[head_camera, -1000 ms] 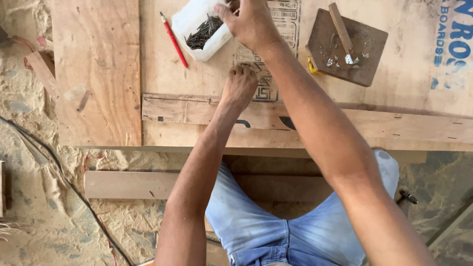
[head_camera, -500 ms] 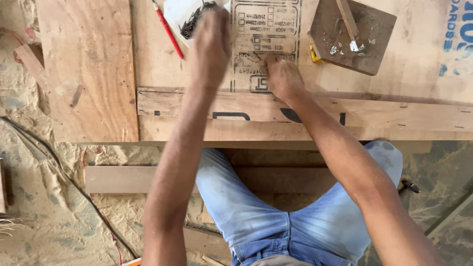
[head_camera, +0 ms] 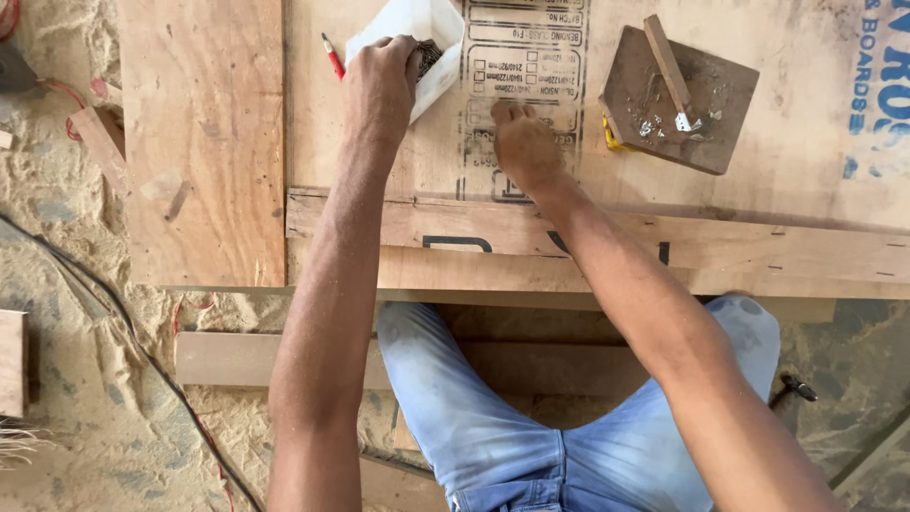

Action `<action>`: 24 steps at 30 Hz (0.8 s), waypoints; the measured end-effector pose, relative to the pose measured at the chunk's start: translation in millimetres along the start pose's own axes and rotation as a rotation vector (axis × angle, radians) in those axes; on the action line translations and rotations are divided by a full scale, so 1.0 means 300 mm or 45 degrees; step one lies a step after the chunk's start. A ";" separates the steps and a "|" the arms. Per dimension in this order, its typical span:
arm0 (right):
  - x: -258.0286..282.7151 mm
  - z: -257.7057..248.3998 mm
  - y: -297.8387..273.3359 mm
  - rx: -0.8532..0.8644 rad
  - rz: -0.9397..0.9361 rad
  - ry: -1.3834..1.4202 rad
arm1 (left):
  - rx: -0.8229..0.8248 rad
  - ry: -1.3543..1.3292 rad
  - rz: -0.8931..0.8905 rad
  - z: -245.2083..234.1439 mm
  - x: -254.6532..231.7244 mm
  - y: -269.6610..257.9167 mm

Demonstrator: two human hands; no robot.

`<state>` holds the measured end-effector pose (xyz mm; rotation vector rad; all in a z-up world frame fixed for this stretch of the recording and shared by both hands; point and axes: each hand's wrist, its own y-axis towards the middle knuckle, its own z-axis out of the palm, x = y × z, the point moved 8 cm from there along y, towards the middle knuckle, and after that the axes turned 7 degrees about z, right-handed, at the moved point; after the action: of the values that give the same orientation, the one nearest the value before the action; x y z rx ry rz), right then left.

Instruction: The person applies white adhesive to a wooden board using a wooden spreader and their fingers, spreading the glue across the surface of the wood.

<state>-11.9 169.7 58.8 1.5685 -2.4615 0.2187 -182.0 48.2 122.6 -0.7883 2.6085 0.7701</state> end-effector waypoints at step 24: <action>-0.258 -0.477 -0.540 -0.406 0.397 1.187 | -0.546 -1.061 -1.237 0.040 0.195 -0.061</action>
<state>181.0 203.3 178.5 0.6886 -1.8336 0.4541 -216.6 17.6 80.3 -1.3110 1.1279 1.0162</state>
